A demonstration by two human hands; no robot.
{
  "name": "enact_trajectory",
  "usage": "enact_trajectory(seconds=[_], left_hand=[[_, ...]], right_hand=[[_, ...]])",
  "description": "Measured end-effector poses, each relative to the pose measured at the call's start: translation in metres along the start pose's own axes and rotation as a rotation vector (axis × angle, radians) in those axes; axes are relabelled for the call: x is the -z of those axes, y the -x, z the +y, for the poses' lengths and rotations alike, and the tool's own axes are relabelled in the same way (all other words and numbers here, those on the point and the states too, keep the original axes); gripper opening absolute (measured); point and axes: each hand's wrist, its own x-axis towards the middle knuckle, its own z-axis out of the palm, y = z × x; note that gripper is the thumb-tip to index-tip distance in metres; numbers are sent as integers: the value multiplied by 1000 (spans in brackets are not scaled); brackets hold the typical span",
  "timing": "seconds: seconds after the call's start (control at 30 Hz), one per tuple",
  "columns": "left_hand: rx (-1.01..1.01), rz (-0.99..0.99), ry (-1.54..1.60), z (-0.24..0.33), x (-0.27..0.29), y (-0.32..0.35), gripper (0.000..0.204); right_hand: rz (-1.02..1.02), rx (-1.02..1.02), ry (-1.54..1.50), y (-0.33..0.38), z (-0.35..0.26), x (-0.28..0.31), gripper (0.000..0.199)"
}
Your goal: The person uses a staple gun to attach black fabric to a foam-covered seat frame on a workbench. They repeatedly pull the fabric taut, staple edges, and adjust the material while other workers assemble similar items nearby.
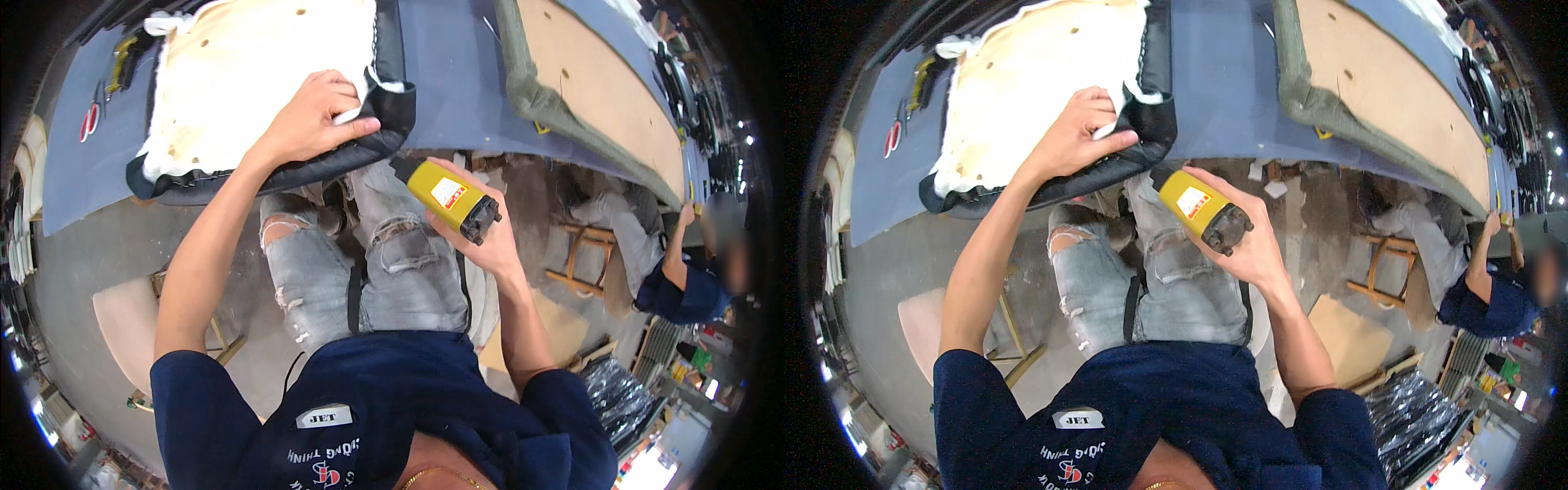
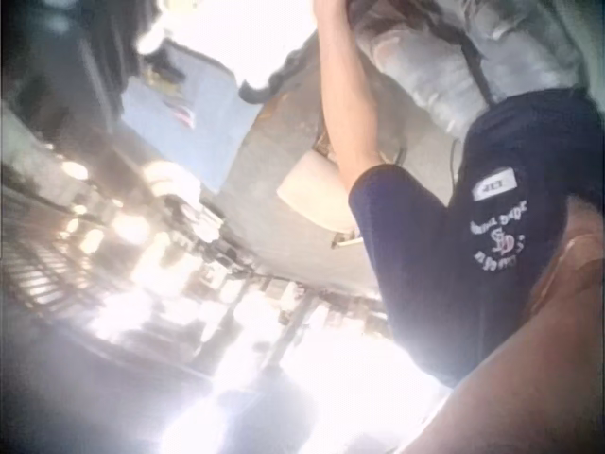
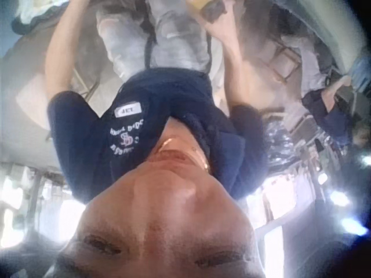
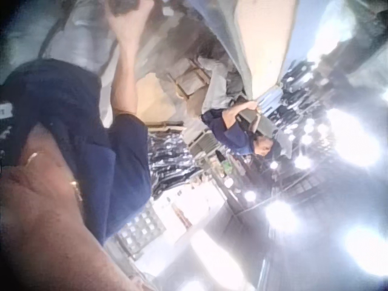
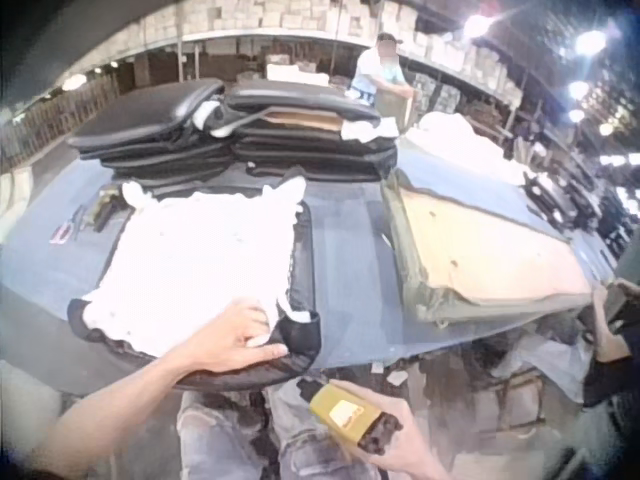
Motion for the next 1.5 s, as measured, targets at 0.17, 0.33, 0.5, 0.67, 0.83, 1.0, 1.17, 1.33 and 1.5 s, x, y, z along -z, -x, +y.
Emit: enact_trajectory(seconds=[0.17,0.33,0.5,0.67,0.83,1.0,1.17,1.33,1.5], left_hand=[[125,23,231,5,1,-1,40],[249,-1,166,4,0,7,43],[326,-33,270,7,-3,4,51],[283,37,235,0,-5,5,48],[607,520,448,-12,0,20,46],[582,821,-211,64,-12,137,19],[901,855,-37,138,-100,162,50],[775,943,1489,110,-119,111,72],[790,1048,1546,78,-95,93,58]], right_hand=[[-47,-50,-14,-13,3,-9,59],[-38,-40,19,-22,5,-21,60],[-83,8,62,-34,6,-24,59],[-101,-70,142,-41,-1,-13,57],[-115,-241,59,-48,-4,7,53],[-30,-201,3,-63,-32,36,70],[255,71,773,-111,26,42,85],[78,-47,1002,-152,-6,0,73],[193,273,749,-151,36,50,41]])
